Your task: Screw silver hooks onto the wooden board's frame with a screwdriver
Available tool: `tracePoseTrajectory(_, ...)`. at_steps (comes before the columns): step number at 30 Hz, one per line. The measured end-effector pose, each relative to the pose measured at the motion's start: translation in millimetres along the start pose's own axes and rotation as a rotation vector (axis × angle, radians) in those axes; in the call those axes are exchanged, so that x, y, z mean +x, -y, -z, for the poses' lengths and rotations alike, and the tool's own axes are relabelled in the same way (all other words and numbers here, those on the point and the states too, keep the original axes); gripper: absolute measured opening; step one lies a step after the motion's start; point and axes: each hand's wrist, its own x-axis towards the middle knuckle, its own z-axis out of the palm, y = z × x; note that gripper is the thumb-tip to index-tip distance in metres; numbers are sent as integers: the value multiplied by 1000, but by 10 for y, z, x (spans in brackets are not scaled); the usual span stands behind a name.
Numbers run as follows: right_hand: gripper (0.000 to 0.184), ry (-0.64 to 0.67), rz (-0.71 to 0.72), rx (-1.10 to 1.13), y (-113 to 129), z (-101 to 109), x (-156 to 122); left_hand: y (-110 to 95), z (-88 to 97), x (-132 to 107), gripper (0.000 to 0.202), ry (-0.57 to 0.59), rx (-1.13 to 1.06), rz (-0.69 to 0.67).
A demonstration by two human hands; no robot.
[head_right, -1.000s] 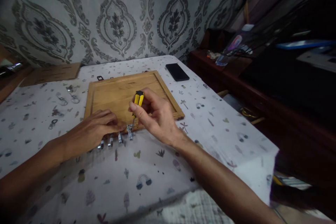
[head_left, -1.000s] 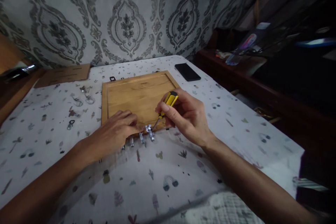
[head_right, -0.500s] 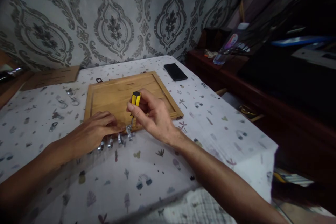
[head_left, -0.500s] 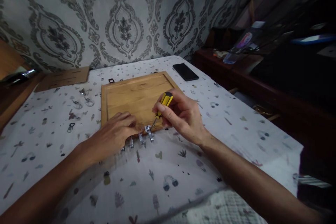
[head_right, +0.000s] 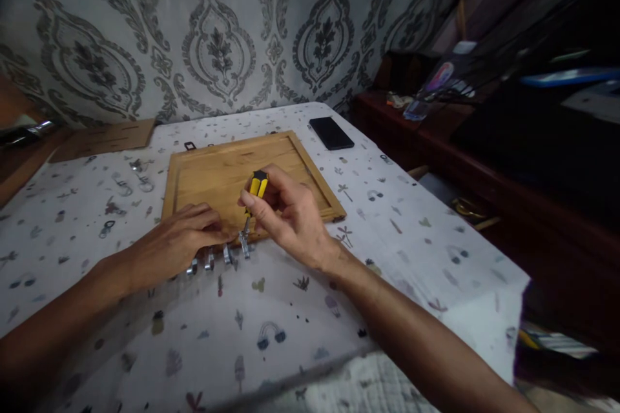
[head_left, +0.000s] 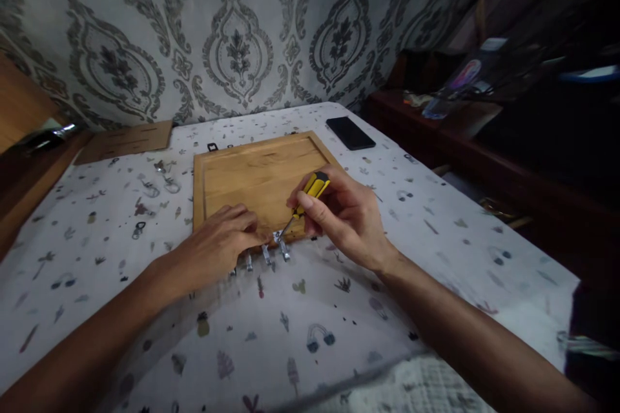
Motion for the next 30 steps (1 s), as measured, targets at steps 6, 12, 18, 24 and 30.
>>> tracePoseTrajectory(6,39,6,9,-8,-1,-4,0,14,-9,-12,46,4,2,1)
tracePoseTrajectory(12,39,17,-57,61,25,-6,-3,16,-33,-17,37,-31,20,-17)
tracePoseTrajectory(18,40,84,-74,106,23,40,2,25,-31,-14,38,-17,7,-21)
tracePoseTrajectory(24,29,10,-13,99,-5,35,-1,-11,20,-5,36,-6,-37,-6)
tracePoseTrajectory(30,39,3,-42,143,-11,29,23,-3,7,-7,32,-28,-59,-12)
